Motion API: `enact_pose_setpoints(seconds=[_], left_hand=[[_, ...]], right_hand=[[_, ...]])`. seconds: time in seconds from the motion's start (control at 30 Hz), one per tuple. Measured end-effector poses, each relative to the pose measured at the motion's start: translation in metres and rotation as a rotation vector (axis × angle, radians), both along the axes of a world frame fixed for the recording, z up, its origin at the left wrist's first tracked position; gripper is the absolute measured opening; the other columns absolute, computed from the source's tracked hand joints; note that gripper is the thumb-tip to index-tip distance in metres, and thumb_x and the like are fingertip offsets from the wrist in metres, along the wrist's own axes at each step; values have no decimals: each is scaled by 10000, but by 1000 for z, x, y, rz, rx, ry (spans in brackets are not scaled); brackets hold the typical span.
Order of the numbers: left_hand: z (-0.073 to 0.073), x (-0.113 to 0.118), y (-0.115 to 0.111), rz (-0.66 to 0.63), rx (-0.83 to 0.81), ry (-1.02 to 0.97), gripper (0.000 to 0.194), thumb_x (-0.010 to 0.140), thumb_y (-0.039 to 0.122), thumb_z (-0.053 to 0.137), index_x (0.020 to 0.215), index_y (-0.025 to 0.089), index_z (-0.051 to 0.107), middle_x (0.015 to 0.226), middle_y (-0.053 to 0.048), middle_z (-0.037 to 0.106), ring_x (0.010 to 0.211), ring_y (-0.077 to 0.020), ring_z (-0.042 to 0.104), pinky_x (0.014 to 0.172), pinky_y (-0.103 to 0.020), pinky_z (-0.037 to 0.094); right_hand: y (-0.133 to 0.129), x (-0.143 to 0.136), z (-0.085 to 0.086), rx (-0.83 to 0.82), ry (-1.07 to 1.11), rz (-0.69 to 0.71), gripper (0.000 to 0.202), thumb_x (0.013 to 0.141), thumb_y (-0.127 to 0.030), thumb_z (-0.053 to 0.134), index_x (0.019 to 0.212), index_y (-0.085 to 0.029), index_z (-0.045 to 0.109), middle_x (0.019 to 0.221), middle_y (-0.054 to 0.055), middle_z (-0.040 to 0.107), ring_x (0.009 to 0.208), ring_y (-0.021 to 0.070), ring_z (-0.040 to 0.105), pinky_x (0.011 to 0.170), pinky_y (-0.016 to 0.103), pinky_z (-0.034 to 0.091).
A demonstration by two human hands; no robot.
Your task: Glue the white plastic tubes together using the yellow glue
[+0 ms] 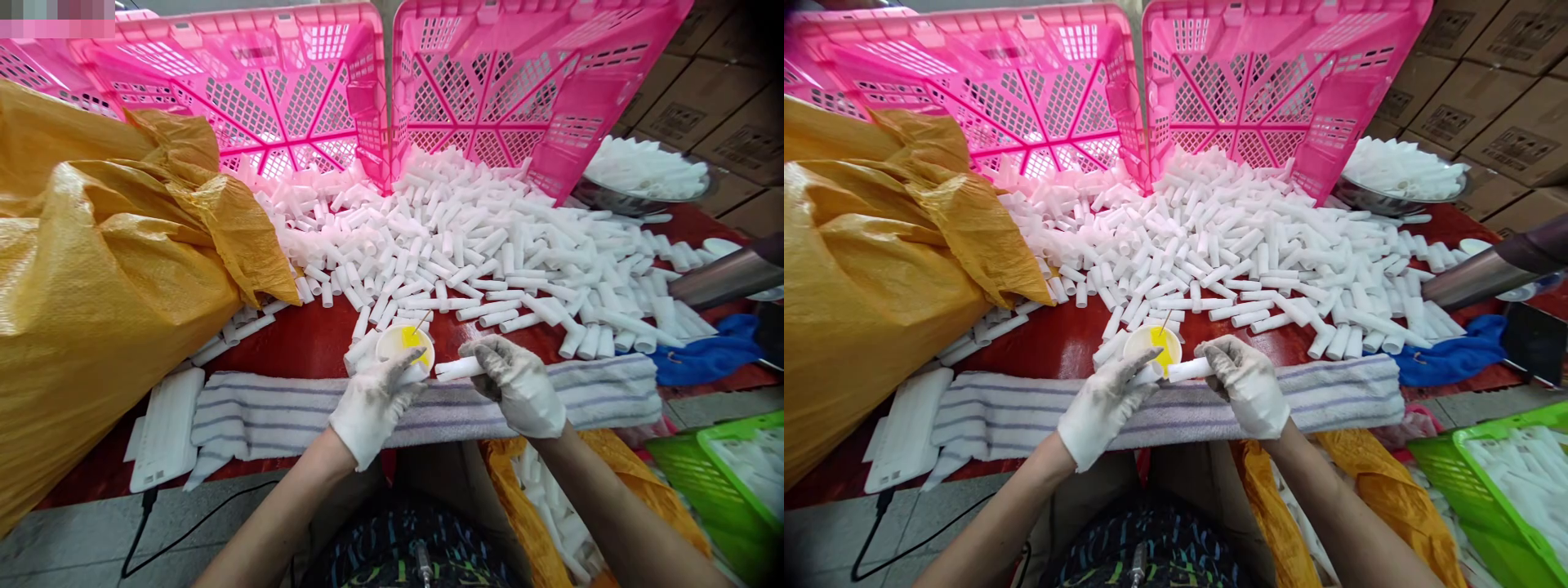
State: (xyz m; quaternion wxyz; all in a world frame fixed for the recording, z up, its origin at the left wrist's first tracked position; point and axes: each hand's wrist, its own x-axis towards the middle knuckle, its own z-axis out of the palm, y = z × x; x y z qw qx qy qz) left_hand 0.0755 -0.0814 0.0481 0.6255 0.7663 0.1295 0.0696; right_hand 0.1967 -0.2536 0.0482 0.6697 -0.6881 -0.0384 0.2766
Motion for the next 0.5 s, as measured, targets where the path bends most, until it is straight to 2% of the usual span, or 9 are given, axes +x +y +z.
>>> enact_pose_setpoints(seconds=[0.07,0.2,0.3,0.4,0.5], left_hand=[[8,1,2,26,-105,31,377,842,328,620,1201,211,611,1208,-85,598,1151,-231,552,1050,-378,409],[14,7,7,120,-452,5,422,825,330,654,1209,222,517,1042,-52,634,935,-171,615,855,-301,487],[9,13,8,161,-652,-67,399,840,337,641,1187,249,465,993,-24,622,877,-144,620,822,-290,469],[4,16,10,255,-634,-127,319,861,337,616,1128,246,467,979,-15,623,978,-146,599,895,-289,427],[5,13,17,332,-459,-167,352,875,342,599,1184,235,468,1014,-29,633,1069,-152,559,960,-283,386]], right_hand=[[-2,2,1,-15,13,-48,539,606,-645,739,823,-161,643,582,-20,509,432,56,420,375,169,336],[-7,1,1,-48,-70,-40,499,640,-620,728,828,-165,649,597,-1,540,453,79,461,371,183,347],[-6,-3,-1,-34,-217,-31,421,684,-559,728,852,-182,648,729,35,632,583,119,572,507,224,486],[3,-3,-9,44,-331,8,391,709,-504,731,944,-208,633,976,65,680,856,173,651,761,280,551],[16,3,-27,84,-342,98,406,740,-490,707,1017,-209,614,1072,76,674,960,192,648,849,314,544]])
